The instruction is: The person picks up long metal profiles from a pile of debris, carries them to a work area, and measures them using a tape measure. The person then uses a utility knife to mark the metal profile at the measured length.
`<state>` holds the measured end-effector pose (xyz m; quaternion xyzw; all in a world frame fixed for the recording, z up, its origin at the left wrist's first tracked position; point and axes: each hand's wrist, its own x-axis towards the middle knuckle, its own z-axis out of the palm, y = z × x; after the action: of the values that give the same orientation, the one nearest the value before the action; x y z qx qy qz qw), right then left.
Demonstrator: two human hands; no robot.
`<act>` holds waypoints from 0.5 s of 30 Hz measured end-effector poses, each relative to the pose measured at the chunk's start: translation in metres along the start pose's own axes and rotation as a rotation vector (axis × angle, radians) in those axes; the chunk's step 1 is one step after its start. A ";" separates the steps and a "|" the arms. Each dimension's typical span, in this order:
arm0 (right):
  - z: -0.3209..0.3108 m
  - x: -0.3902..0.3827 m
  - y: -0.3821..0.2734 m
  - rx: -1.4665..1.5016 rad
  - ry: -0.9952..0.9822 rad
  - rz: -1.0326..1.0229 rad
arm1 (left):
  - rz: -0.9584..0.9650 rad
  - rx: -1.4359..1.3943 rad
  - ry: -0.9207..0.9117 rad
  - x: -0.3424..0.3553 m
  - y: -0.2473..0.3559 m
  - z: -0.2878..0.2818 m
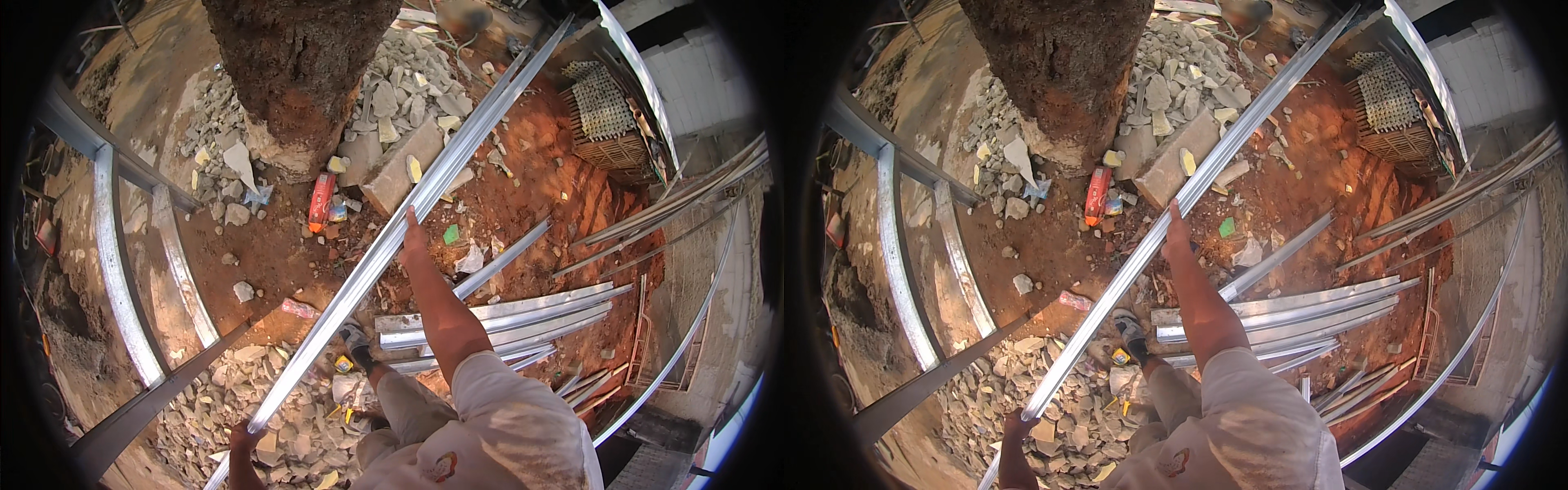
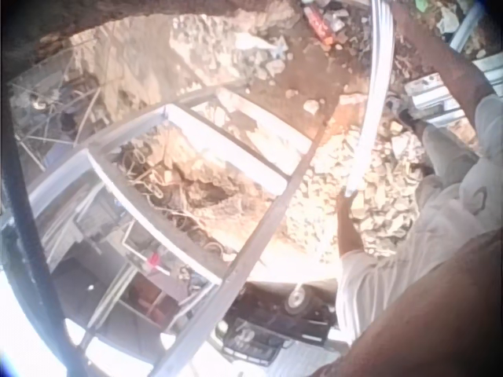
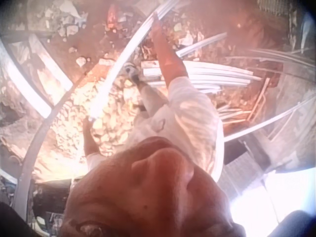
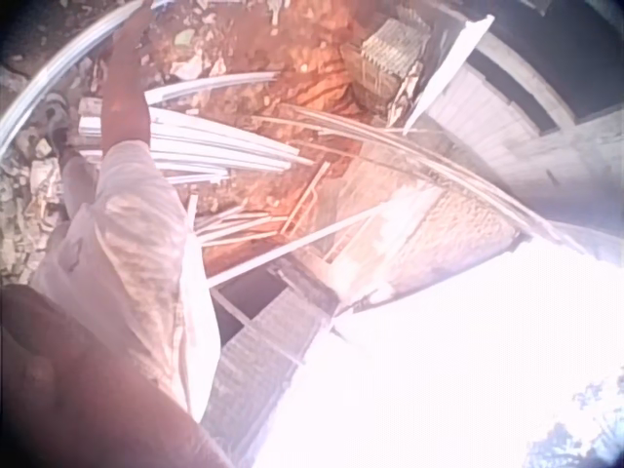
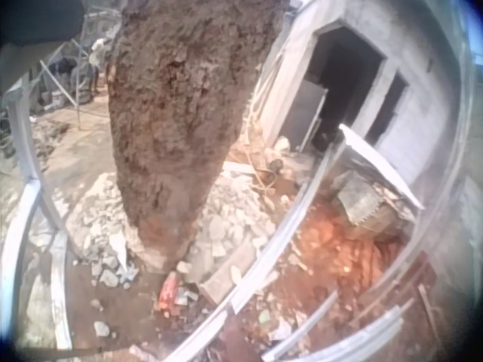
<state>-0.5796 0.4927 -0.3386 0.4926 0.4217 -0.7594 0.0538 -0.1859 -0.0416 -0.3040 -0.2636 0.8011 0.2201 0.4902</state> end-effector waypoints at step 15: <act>-0.011 0.065 0.022 -0.169 0.117 -0.161 | 0.221 0.046 0.046 0.049 0.058 0.018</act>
<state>-0.5935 0.5079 -0.4046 0.4943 0.5250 -0.6928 0.0092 -0.2291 0.0036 -0.3505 -0.1672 0.8412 0.2483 0.4503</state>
